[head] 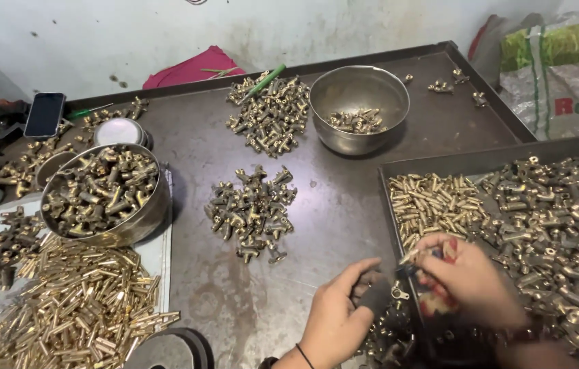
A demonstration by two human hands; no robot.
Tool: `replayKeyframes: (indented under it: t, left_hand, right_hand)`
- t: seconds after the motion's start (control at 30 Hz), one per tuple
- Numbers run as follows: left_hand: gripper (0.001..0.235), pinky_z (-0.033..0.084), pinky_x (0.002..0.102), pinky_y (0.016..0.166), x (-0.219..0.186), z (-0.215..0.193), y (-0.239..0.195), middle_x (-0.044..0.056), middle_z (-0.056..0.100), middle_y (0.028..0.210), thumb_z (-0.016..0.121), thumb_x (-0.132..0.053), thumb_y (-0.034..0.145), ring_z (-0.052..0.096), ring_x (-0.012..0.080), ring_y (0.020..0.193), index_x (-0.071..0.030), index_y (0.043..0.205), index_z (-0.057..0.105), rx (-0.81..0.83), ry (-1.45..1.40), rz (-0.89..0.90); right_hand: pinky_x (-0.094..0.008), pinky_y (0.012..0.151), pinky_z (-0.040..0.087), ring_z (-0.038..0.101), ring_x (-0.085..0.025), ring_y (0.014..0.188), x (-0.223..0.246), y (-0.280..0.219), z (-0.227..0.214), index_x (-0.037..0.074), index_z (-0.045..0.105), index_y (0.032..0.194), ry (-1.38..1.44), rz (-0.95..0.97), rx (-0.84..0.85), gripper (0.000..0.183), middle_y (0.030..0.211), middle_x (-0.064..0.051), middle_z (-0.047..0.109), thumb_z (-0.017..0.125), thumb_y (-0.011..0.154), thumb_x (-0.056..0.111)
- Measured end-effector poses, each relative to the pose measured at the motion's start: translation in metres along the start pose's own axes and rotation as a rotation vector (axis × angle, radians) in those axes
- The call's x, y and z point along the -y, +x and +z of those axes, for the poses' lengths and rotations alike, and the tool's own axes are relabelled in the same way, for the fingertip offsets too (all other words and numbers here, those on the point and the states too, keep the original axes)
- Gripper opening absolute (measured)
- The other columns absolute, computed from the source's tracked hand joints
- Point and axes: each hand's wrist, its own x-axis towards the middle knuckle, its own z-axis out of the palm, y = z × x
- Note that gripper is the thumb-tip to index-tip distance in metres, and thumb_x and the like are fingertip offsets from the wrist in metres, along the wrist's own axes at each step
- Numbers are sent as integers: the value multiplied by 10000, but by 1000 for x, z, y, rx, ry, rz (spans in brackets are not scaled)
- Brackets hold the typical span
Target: Assembling and cleaning small brass metal components at a workbench.
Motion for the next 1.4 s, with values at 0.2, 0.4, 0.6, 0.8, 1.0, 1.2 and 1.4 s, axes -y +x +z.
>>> replayKeyframes:
  t: [0.2,0.4,0.6,0.8,1.0,1.2,1.4]
  left_hand:
    - [389,572,227,855,33,8,-9,73,753,1069,653,52,844,722,103,960,-36,1214,737,-133,-95,307]
    - [302,538,212,692,44,-4,-9,56,738,864,697,-22,901,680,93,768,-6,1200,732,-72,-531,-74]
    - [159,544,258,621,52,-15,-21,78,713,813,634,-100,1012,679,137,661,36,1088,665,133,-917,-147]
    - [323,539,241,644,40,-25,-32,79,730,879,487,124,886,689,126,714,-13,1136,639,106,-785,-13]
    - [214,613,289,673,30,-84,-20,107,747,921,594,78,940,712,146,737,22,1137,655,-166,-609,156]
    - [292,579,269,729,36,-86,-23,97,733,941,587,99,919,701,140,809,34,1190,676,-314,-494,186]
    - [459,597,263,713,65,-87,-32,121,761,928,475,176,758,740,149,783,43,1146,682,-304,-457,0]
  right_hand:
    - [-231,423,340,467,-74,457,43,-64,41,38,703,1021,506,138,142,149,655,-48,628,685,890,106]
    - [-247,713,591,705,-122,858,57,-90,51,57,678,1066,165,-450,-143,153,1044,-71,703,653,919,90]
    - [-294,889,525,647,-157,1071,61,-90,70,60,642,1062,-324,-1149,-57,167,1123,-80,654,687,905,98]
    - [-304,604,500,626,-189,717,17,-66,72,-2,678,1024,186,-270,117,107,868,-133,675,709,932,43]
    - [-348,606,541,644,-194,753,24,-44,55,43,689,1046,25,-373,85,142,934,-91,684,663,910,74]
    - [-395,718,543,666,-251,909,45,-77,137,206,685,1094,-1040,-615,489,366,1014,-56,636,798,794,383]
    - [-382,680,558,685,-241,829,55,-75,130,183,745,944,-856,-853,156,202,913,-30,666,771,788,309]
